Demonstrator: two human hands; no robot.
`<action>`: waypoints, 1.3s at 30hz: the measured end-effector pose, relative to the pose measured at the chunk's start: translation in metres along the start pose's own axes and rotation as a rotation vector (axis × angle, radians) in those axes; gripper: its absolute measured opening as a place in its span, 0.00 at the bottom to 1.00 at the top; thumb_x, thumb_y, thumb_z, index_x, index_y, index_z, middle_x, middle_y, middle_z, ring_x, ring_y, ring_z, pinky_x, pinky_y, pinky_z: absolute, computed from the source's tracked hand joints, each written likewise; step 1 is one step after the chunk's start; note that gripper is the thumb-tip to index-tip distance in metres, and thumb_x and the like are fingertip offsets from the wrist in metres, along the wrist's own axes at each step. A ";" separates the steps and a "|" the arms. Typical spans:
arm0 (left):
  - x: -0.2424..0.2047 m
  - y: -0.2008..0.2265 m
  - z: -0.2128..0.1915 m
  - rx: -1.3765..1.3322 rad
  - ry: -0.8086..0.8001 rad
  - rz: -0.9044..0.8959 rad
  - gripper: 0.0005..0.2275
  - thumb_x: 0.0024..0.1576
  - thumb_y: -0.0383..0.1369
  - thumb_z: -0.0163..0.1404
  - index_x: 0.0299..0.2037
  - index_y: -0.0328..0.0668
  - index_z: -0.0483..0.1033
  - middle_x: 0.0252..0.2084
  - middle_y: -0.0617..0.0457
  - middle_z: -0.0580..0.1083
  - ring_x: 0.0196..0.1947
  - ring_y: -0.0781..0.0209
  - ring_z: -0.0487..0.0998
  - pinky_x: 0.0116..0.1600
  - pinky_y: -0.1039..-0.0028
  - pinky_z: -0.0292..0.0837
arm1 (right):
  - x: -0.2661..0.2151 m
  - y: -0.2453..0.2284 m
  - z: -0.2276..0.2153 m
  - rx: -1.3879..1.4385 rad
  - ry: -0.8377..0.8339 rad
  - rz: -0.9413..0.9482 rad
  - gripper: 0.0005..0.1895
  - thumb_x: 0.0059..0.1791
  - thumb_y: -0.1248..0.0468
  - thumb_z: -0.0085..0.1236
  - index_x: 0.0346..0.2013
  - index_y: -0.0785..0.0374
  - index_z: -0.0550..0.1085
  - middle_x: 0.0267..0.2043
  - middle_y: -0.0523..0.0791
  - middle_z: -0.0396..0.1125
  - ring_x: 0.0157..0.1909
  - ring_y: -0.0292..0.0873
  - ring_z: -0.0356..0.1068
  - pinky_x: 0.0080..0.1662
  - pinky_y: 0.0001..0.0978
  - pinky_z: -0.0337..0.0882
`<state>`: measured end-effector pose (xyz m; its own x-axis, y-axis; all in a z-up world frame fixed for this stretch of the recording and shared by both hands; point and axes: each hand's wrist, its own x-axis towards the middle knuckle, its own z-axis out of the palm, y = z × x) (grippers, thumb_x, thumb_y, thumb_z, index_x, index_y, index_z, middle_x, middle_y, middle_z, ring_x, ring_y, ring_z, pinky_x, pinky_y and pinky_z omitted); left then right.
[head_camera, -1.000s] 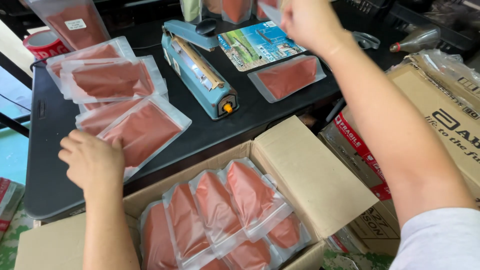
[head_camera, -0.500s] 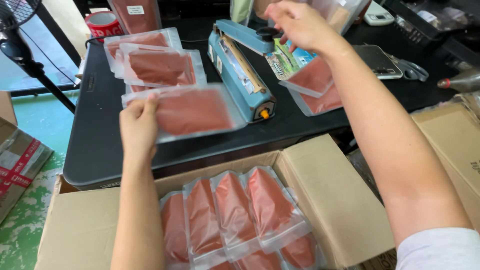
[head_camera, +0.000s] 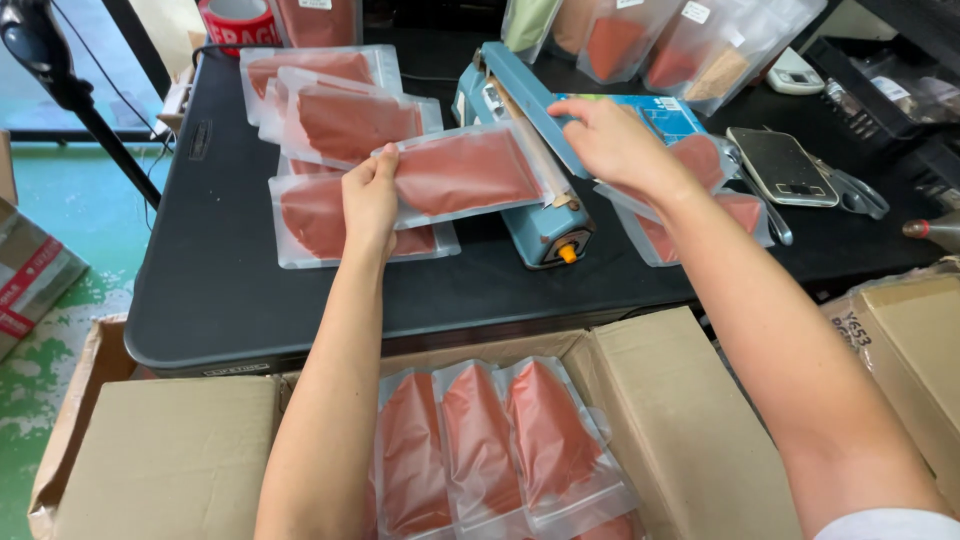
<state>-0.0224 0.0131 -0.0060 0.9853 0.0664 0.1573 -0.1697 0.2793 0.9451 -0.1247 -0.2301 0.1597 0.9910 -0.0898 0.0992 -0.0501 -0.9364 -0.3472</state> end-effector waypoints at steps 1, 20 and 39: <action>0.015 -0.023 -0.002 -0.001 0.006 -0.007 0.23 0.66 0.40 0.50 0.19 0.51 0.54 0.22 0.65 0.55 0.27 0.72 0.54 0.33 0.77 0.52 | -0.005 -0.001 0.005 -0.003 -0.009 0.000 0.30 0.49 0.61 0.33 0.64 0.53 0.71 0.75 0.50 0.55 0.71 0.53 0.59 0.62 0.43 0.60; 0.043 -0.059 -0.001 0.054 0.102 -0.072 0.15 0.60 0.42 0.54 0.22 0.48 0.78 0.18 0.61 0.67 0.22 0.71 0.68 0.27 0.83 0.61 | -0.001 0.031 0.042 0.072 0.105 -0.124 0.28 0.52 0.64 0.35 0.64 0.47 0.74 0.60 0.56 0.69 0.64 0.68 0.63 0.65 0.59 0.60; 0.042 -0.060 -0.002 0.033 0.090 -0.073 0.14 0.60 0.42 0.53 0.23 0.48 0.79 0.18 0.61 0.69 0.24 0.71 0.70 0.29 0.83 0.65 | 0.005 0.044 0.055 0.033 0.217 -0.205 0.27 0.51 0.65 0.37 0.61 0.48 0.77 0.51 0.57 0.71 0.56 0.71 0.67 0.60 0.61 0.64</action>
<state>0.0289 0.0014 -0.0570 0.9892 0.1329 0.0624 -0.0949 0.2549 0.9623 -0.1153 -0.2534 0.0938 0.9301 0.0262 0.3665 0.1558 -0.9315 -0.3288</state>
